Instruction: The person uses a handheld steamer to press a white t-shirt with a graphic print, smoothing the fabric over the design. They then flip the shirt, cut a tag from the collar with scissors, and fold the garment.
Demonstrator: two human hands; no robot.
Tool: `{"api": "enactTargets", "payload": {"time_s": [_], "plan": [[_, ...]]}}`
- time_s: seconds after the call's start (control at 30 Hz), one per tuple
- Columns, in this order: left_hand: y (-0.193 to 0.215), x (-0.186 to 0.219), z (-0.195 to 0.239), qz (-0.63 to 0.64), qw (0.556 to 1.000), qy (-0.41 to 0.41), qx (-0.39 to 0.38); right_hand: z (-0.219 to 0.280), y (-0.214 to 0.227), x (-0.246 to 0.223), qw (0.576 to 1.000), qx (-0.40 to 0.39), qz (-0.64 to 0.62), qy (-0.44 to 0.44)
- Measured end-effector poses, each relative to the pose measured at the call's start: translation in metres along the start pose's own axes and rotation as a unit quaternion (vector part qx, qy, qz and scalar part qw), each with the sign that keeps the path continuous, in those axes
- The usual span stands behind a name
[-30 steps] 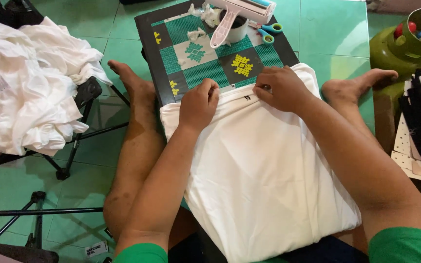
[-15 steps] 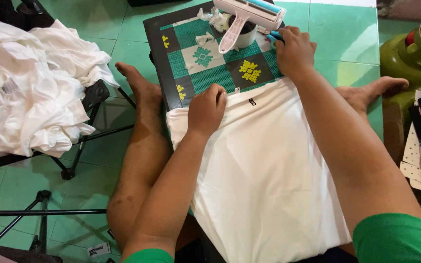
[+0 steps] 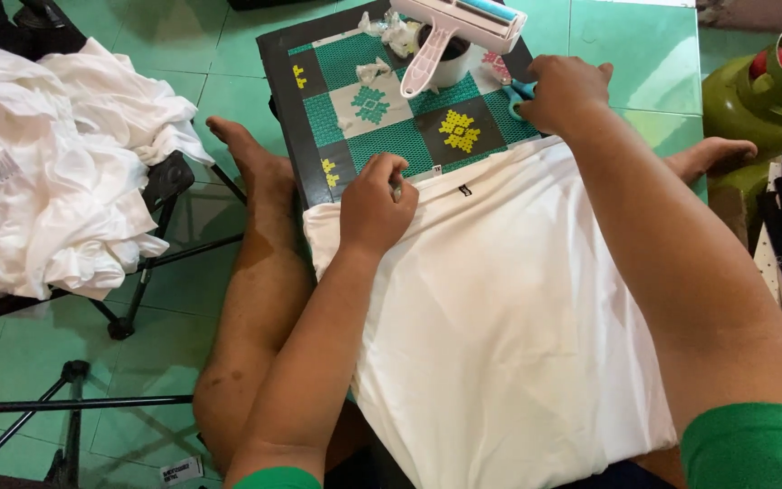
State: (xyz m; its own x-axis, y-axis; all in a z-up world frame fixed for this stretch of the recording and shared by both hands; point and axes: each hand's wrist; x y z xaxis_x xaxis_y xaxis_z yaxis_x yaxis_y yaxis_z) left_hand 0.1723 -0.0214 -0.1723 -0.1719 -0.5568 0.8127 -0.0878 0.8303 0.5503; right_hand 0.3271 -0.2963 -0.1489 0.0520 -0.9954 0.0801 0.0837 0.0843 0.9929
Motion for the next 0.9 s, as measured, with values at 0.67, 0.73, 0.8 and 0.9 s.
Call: {"api": "enactTargets", "payload": {"time_s": [0.67,0.73,0.8,0.9], "plan": [[-0.002,-0.006,-0.001,-0.028,0.999,-0.044,-0.007,0.094,0.019,-0.023,0.861,-0.009,-0.460,0.216],[-0.002,-0.008,-0.002,-0.027,0.999,-0.040,-0.005,0.110,0.034,-0.031,0.857,-0.060,-0.459,0.226],[-0.002,-0.009,-0.003,-0.026,0.999,-0.039,-0.006,0.116,0.039,-0.036,0.851,-0.108,-0.458,0.233],[-0.001,-0.009,-0.005,-0.011,1.000,-0.023,-0.009,0.112,0.037,-0.038,0.890,-0.138,-0.354,0.253]]}}
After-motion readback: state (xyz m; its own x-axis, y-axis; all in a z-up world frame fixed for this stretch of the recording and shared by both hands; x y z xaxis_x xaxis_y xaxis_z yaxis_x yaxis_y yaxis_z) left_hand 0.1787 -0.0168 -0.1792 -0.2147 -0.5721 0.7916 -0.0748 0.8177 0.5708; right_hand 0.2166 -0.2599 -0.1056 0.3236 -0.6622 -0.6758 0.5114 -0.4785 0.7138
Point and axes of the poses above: each hand's wrist, its own z-axis away from the middle knuckle, its own y-axis out of the back of the hand, x = y × z, and after that the axes turned 6 degrees about z, right-handed
